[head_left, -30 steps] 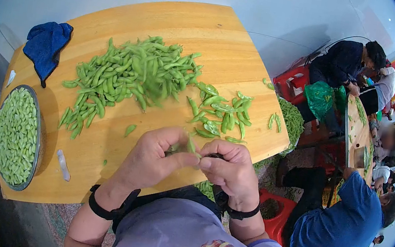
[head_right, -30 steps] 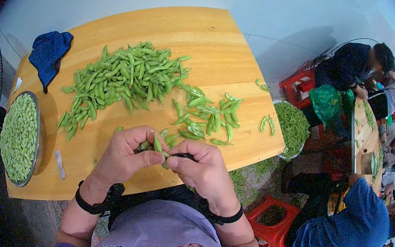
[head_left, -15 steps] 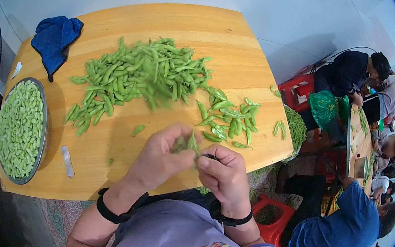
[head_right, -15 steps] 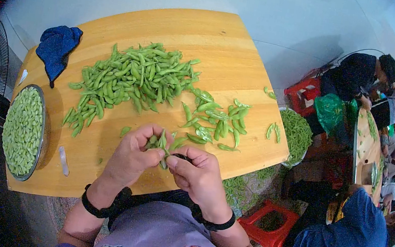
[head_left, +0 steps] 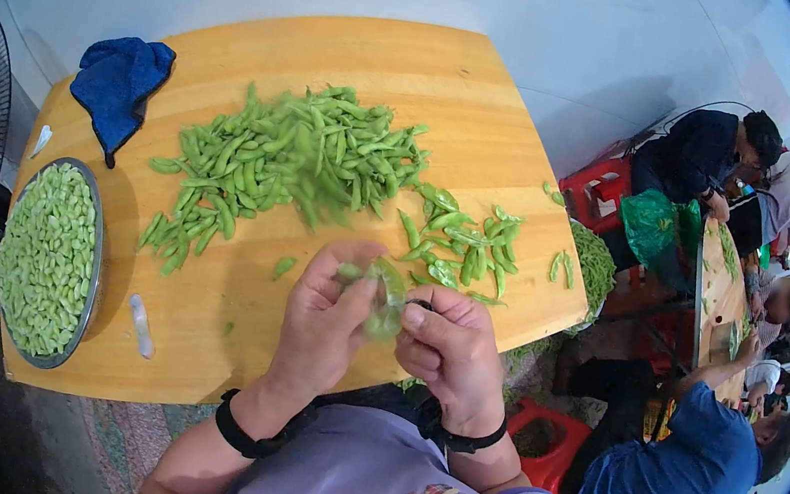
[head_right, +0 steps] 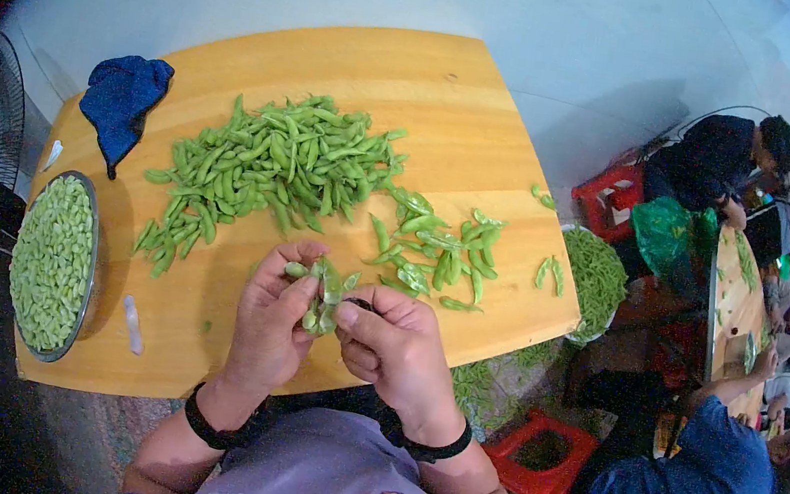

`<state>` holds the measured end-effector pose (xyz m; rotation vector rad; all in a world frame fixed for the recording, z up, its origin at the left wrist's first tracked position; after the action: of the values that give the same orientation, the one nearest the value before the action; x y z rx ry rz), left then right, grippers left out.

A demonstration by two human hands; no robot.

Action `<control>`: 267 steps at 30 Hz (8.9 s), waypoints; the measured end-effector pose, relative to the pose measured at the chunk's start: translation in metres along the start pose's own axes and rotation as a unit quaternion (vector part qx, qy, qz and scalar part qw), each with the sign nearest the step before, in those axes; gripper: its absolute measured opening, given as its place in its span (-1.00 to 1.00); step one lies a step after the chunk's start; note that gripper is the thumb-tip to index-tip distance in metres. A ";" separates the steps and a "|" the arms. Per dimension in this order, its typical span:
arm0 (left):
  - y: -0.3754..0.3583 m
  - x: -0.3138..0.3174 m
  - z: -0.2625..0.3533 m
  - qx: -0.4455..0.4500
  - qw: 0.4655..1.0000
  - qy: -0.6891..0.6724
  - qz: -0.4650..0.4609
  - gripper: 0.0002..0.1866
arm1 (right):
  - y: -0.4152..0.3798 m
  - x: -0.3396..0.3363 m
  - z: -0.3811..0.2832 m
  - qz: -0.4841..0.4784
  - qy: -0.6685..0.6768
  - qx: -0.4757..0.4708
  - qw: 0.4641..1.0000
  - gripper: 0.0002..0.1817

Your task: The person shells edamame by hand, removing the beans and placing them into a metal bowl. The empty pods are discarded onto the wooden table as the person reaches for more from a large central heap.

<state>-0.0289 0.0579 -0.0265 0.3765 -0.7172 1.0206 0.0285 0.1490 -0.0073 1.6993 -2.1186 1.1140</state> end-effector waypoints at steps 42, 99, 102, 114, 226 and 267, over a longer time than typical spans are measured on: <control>0.074 -0.033 0.039 0.296 0.408 0.812 -0.294 -0.91 | -0.004 -0.038 -0.034 0.109 -0.216 -0.164 0.956 -0.81; 0.007 0.035 0.027 0.054 0.887 0.425 -0.172 -0.89 | -0.023 -0.008 -0.033 0.032 -0.367 -0.088 0.925 -0.88; 0.007 0.034 0.027 0.067 0.876 0.441 -0.184 -0.88 | -0.020 -0.011 -0.029 0.006 -0.307 -0.046 0.950 -0.90; 0.010 0.029 0.023 0.000 0.904 0.392 -0.169 -0.89 | -0.023 -0.005 -0.030 0.065 -0.466 -0.174 0.865 -0.94; -0.011 -0.009 0.026 -0.154 0.955 0.224 -0.117 -0.81 | -0.009 0.023 -0.024 0.043 -0.300 -0.147 0.942 -0.97; -0.024 0.001 0.006 -0.180 0.970 -0.111 -0.120 -0.81 | -0.034 0.043 -0.021 0.125 -0.449 -0.389 0.795 -0.93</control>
<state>-0.0093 0.0433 -0.0201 0.2544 -1.0136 0.6079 0.0393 0.1289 0.0464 1.6291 -2.7372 -0.7358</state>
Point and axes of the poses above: each hand's wrist, its own y-axis towards the middle knuckle, its own x-axis out of the palm, z = x × y, the point moved 6 cm from there along y, towards the middle knuckle, and after that the axes turned 5 degrees about x, right-handed, at the moved point
